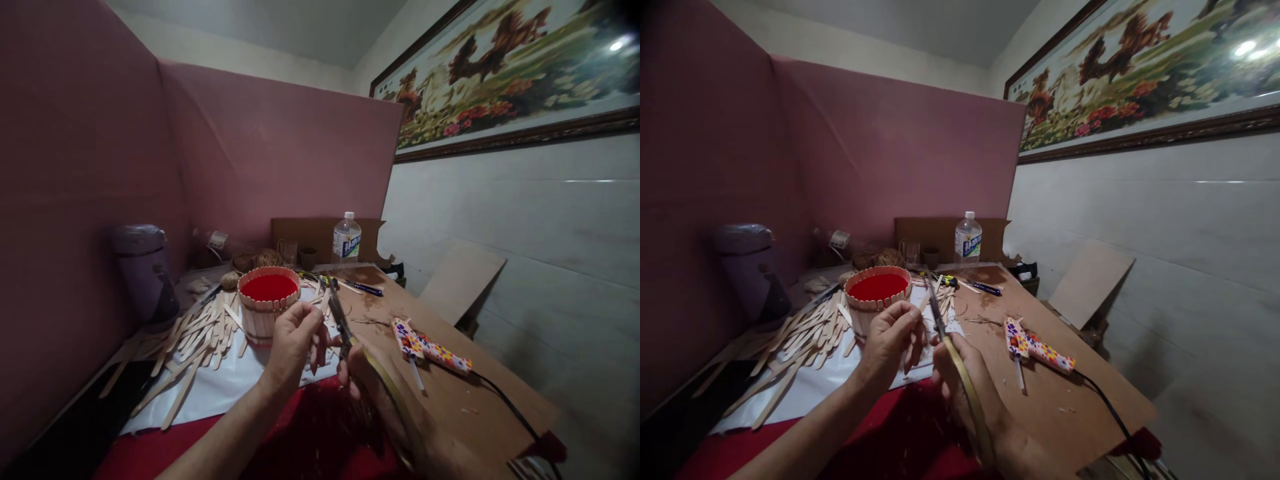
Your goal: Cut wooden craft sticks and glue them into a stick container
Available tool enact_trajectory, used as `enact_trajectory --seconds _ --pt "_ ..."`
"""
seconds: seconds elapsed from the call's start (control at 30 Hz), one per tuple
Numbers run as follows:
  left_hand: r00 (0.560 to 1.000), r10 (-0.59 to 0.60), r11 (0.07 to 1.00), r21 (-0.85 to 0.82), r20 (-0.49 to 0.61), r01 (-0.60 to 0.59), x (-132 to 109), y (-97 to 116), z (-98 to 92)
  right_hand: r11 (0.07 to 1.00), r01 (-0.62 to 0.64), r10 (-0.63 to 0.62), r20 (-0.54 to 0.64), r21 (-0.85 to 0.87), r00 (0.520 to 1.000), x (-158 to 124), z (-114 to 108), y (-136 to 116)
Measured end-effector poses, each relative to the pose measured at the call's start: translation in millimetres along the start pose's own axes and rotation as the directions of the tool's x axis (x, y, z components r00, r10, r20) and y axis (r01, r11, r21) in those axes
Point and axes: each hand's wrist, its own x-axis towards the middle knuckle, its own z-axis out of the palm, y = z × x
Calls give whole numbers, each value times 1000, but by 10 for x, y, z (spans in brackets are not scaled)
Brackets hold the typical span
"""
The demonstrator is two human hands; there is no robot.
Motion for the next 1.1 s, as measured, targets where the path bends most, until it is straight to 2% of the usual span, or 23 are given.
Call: enact_trajectory --seconds 0.13,0.2,0.3,0.4,0.47,0.57,0.63,0.73,0.87,0.97,1.1 --pt "989 -81 996 52 125 75 -6 -45 -19 992 -23 41 -144 125 989 45 -41 -55" --pt "970 -136 989 86 203 120 -12 -60 -29 994 24 -2 -200 108 980 143 -75 -105" --pt "944 -170 979 159 284 129 -28 -59 -46 991 126 -107 -302 43 947 301 -129 -137" --pt "927 -186 966 233 325 112 -35 -46 -59 990 137 -122 -290 29 949 385 -179 -100" --pt "932 -188 960 259 310 107 -22 -43 -63 991 132 -121 -255 27 959 394 -198 -72" --pt "975 -110 973 220 195 66 21 -46 -64 991 121 -104 -241 56 965 359 -176 -83" --pt "991 -49 986 163 123 28 47 -50 -62 991 89 -63 -231 103 971 318 -113 -117" --pt "998 -35 995 97 60 29 58 -56 -54 986 67 -35 -205 151 978 272 27 -148" --pt "991 -105 994 45 83 101 56 -48 -41 970 114 -71 -200 215 977 304 153 -103" --pt "984 -141 987 97 106 131 70 -32 -50 984 111 -77 -228 140 971 378 132 -49" --pt "997 -39 970 240 63 23 89 -21 -71 984 177 -163 -289 24 943 441 39 -38"
